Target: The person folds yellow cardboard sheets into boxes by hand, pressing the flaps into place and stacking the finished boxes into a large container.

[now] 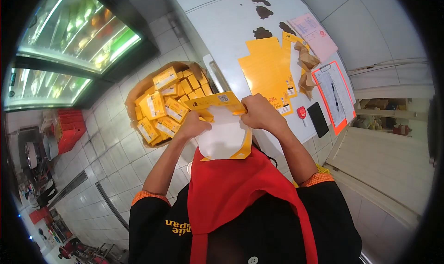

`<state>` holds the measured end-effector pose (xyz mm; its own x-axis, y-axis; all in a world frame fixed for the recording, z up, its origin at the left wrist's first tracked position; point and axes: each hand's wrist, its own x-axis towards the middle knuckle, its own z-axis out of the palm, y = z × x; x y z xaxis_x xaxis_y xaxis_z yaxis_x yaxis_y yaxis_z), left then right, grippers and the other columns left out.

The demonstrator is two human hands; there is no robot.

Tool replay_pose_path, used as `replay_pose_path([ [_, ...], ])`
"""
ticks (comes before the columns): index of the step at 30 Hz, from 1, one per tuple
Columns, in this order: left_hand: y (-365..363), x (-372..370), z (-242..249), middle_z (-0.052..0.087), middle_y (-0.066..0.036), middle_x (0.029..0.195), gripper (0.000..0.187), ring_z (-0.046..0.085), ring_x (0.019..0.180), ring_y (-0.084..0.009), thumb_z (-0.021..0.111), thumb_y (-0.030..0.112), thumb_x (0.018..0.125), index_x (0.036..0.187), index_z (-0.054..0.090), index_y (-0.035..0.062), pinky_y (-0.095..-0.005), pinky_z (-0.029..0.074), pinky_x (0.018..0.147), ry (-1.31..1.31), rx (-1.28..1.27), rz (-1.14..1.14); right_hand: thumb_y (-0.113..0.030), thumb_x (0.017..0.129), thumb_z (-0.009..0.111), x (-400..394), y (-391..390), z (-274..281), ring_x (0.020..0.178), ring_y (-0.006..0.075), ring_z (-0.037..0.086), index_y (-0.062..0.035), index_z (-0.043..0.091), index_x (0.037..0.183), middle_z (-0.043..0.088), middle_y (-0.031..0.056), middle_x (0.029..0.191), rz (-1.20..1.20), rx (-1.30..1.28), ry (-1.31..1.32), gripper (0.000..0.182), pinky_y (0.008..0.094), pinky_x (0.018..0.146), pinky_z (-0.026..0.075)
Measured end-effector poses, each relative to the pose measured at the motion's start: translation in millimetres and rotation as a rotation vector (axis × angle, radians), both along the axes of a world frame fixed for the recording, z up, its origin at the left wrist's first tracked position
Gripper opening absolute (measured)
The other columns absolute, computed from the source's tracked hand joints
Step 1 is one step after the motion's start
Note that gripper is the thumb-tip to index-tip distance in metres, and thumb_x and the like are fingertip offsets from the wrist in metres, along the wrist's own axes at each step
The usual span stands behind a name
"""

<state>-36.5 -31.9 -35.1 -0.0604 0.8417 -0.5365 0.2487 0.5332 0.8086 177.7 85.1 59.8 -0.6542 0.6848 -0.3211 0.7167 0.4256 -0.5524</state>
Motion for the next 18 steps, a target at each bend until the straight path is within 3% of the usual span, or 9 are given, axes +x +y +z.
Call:
replay_pose_path([
  [3, -9.2, -5.7, -7.9, 0.062, -0.008, 0.102, 0.052, 0.059, 0.092, -0.0177, 0.076, 0.001, 0.062, 0.111, 0.058, -0.0003, -0.0291, 0.049, 0.079, -0.193, 0.144, 0.032, -0.011, 0.064, 0.066, 5.4, 6.9, 0.8, 0.061, 0.0341, 0.060, 0.0061, 0.062, 0.074, 0.061, 0.0232, 0.067, 0.038, -0.103, 0.034, 0.020, 0.0382, 0.060, 0.048],
  [5, -11.1, -9.0, 1.8, 0.063, -0.008, 0.102, 0.053, 0.060, 0.092, -0.0175, 0.079, 0.004, 0.062, 0.111, 0.059, -0.0001, -0.0296, 0.049, 0.081, -0.211, 0.135, 0.025, -0.015, 0.067, 0.071, 9.7, 13.3, 1.5, 0.057, 0.0237, 0.058, 0.0058, 0.064, 0.078, 0.061, 0.0169, 0.063, 0.182, -0.177, 0.029, 0.025, 0.0340, 0.057, 0.046],
  [6, -11.1, -9.2, 12.1, 0.063, -0.008, 0.102, 0.055, 0.060, 0.092, -0.0173, 0.081, 0.007, 0.061, 0.111, 0.059, 0.0000, -0.0302, 0.049, 0.083, -0.231, 0.125, 0.011, -0.015, 0.067, 0.071, 12.0, 14.9, -1.2, 0.057, 0.0237, 0.058, 0.0058, 0.064, 0.078, 0.061, 0.0169, 0.063, 0.186, -0.178, 0.029, 0.025, 0.0340, 0.057, 0.046],
  [8, -10.6, -6.6, 29.5, 0.063, -0.008, 0.102, 0.054, 0.060, 0.092, -0.0170, 0.082, 0.009, 0.063, 0.111, 0.059, 0.0002, -0.0298, 0.049, 0.083, -0.233, 0.183, 0.037, -0.019, 0.071, 0.075, 16.0, 16.2, -12.4, 0.057, 0.0150, 0.052, 0.0047, 0.067, 0.085, 0.060, 0.0093, 0.063, 0.129, -0.303, 0.196, 0.029, 0.0302, 0.057, 0.044],
  [11, -12.6, -2.3, 33.1, 0.063, -0.007, 0.101, 0.051, 0.060, 0.092, -0.0161, 0.082, 0.012, 0.068, 0.112, 0.058, 0.0003, -0.0287, 0.048, 0.082, -0.311, 0.221, 0.108, -0.022, 0.072, 0.073, 12.5, 12.3, -25.1, 0.057, 0.0204, 0.056, 0.0009, 0.069, 0.088, 0.062, 0.0165, 0.066, 0.031, -0.364, 0.257, 0.028, 0.0321, 0.058, 0.045],
  [12, -12.3, -2.1, 33.0, 0.064, -0.006, 0.101, 0.049, 0.060, 0.091, -0.0156, 0.081, 0.012, 0.070, 0.112, 0.058, 0.0002, -0.0280, 0.048, 0.082, -0.382, 0.203, 0.154, -0.022, 0.072, 0.073, 10.2, 11.6, -24.5, 0.057, 0.0204, 0.056, 0.0009, 0.069, 0.088, 0.062, 0.0165, 0.066, 0.032, -0.362, 0.257, 0.028, 0.0321, 0.058, 0.045],
  [14, -13.0, -5.1, 23.7, 0.064, -0.006, 0.101, 0.047, 0.060, 0.091, -0.0149, 0.079, 0.013, 0.073, 0.113, 0.058, 0.0001, -0.0275, 0.048, 0.082, -0.397, 0.173, 0.116, -0.015, 0.075, 0.073, 6.5, 7.8, -21.5, 0.066, 0.0137, 0.055, 0.0021, 0.069, 0.089, 0.063, 0.0069, 0.069, -0.046, -0.434, 0.375, 0.022, 0.0290, 0.062, 0.045],
  [18, -15.7, -2.3, 17.8, 0.064, -0.005, 0.102, 0.044, 0.060, 0.091, -0.0138, 0.075, 0.015, 0.078, 0.116, 0.058, 0.0003, -0.0273, 0.047, 0.082, -0.396, 0.146, 0.120, -0.015, 0.075, 0.072, 5.2, 2.1, -25.0, 0.074, 0.0155, 0.059, 0.0015, 0.067, 0.098, 0.065, 0.0102, 0.080, -0.078, -0.457, 0.311, 0.029, 0.0290, 0.069, 0.047],
])
